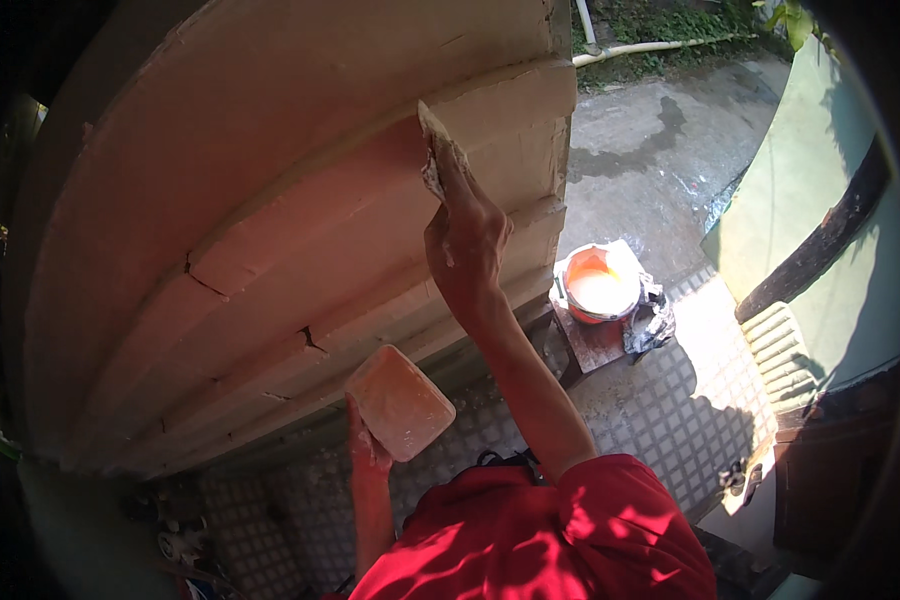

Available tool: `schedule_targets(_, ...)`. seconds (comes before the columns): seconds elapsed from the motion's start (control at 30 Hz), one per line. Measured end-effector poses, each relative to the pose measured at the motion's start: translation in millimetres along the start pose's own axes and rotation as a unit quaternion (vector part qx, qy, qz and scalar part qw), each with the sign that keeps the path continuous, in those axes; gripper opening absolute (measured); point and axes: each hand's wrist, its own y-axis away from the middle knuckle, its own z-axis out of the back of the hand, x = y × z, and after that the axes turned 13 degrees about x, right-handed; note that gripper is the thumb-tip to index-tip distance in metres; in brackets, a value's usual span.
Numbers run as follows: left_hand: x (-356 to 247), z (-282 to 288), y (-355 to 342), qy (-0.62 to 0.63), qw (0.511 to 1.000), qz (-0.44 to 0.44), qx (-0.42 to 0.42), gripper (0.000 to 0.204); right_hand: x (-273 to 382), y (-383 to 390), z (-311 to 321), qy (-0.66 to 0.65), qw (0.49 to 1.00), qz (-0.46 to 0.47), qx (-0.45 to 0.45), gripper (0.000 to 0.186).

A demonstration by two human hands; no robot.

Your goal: Apply plaster or joint compound to cracks in a wall using a putty knife.

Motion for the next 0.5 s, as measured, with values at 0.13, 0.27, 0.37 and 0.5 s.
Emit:
schedule_targets(0.13, -5, 8, 2, -0.001, 1.000, 0.014, 0.010, 0.065, 38, 31, -32, -0.044, 0.994, -0.032, 0.092, 0.069)
schedule_targets(0.27, -15, 5, 3, 0.026, 0.999, 0.040, 0.024, 0.062, 60, 43, -41, -0.070, 0.991, -0.011, 0.116, 0.068)
schedule_targets(0.37, -16, 15, 3, 0.022, 0.998, 0.042, 0.039, 0.062, 49, 42, -31, -0.069, 0.994, -0.010, 0.089, 0.061)
schedule_targets(0.5, -20, 24, 10, 0.025, 0.998, 0.043, 0.031, 0.067, 25, 11, -3, -0.012, 0.999, -0.032, -0.003, 0.058)
